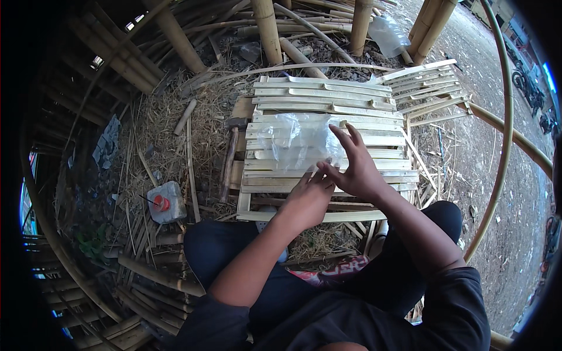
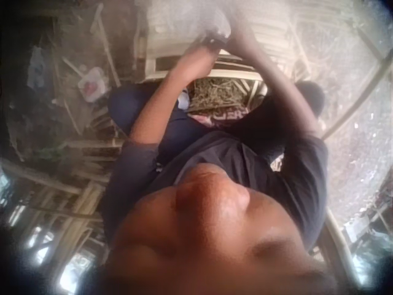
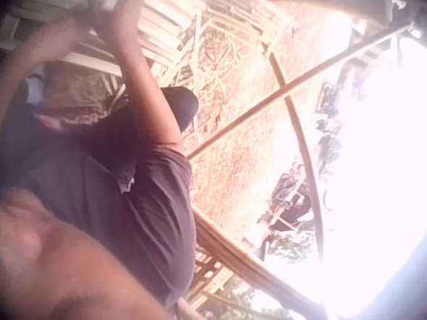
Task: The person constructs a bamboo frame by hammering small slats onto a wooden structure, checking the alignment by hand, and handling a small plastic bag during the process.
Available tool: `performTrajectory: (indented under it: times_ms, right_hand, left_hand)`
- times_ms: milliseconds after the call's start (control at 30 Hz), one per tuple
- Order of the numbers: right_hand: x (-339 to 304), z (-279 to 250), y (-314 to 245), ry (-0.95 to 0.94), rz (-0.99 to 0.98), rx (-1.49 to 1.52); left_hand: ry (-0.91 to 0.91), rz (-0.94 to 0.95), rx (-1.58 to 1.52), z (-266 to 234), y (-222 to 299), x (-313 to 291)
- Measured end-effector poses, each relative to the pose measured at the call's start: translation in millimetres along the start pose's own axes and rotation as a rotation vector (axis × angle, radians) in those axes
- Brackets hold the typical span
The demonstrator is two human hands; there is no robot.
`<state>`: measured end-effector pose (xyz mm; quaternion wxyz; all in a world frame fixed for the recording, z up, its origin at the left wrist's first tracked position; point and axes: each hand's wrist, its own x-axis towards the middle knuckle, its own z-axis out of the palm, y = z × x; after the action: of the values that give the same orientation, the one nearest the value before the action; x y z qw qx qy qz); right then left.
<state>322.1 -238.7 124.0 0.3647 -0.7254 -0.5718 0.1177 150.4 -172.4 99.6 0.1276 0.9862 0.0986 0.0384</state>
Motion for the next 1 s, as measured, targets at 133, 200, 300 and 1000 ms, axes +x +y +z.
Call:
performTrajectory:
  times_ms: [133,200,300,1000]
  right_hand:
    - [1,-2,15,-0.206,-0.096,-0.192]
    - [0,-2,14,-0.179,-0.095,-0.191]
    - [-4,-8,23,-0.150,-0.019,-0.248]
    - [-4,-53,1,-0.182,0.163,-0.116]
  left_hand:
    - [-0.043,0.049,-0.144,-13,5,-10]
    - [-0.245,-0.106,-0.225,-38,1,-10]
    - [-0.487,-0.428,-0.251,-71,-7,-12]
    - [0.303,-0.452,-0.681,-60,-18,3]
